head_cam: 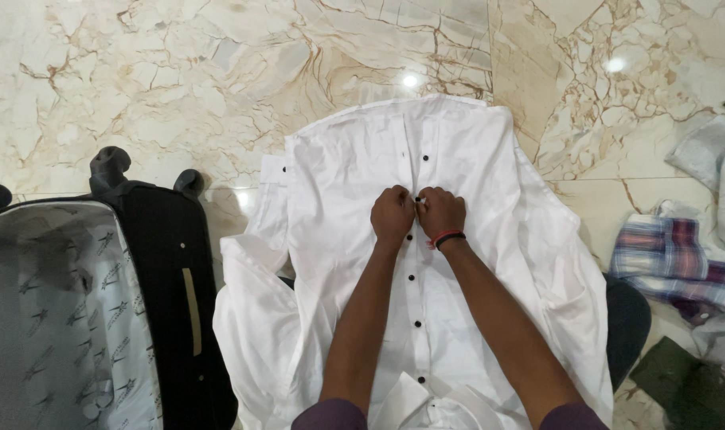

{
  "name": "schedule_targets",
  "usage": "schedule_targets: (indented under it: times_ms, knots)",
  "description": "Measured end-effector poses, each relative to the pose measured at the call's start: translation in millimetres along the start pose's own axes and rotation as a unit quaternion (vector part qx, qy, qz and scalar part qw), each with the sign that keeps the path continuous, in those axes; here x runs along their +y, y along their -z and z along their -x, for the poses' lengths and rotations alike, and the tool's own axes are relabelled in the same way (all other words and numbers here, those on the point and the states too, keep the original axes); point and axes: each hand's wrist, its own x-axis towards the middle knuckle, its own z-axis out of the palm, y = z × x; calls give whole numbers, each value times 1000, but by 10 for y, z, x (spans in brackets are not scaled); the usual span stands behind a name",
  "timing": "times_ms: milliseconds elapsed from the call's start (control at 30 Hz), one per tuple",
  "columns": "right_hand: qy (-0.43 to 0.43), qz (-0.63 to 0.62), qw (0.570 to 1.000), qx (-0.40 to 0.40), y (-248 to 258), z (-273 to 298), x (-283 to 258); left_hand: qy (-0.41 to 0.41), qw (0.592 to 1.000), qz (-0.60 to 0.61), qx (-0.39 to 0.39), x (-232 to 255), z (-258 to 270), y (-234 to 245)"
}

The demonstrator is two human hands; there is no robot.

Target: The person buttons a white shirt while sitting on the floor, then spreads it out and folds the sleeves inward before partially folding the bottom up.

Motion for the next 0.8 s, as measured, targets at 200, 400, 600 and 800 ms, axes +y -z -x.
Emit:
schedule_targets:
  times_ms: [200, 400, 600, 800]
  knots:
    - [70, 12, 996, 55, 14, 8, 36, 41, 988, 117, -89, -47, 0, 28]
    - [55, -58, 995, 52, 21, 49, 109, -45, 996, -30, -76, -47, 76, 94]
    - [28, -71, 996, 45, 85, 89, 119, -41, 991, -88, -92, 54, 35, 181]
    - [35, -78, 995, 45, 127, 123, 90, -33, 992, -101, -69, -8, 67, 77]
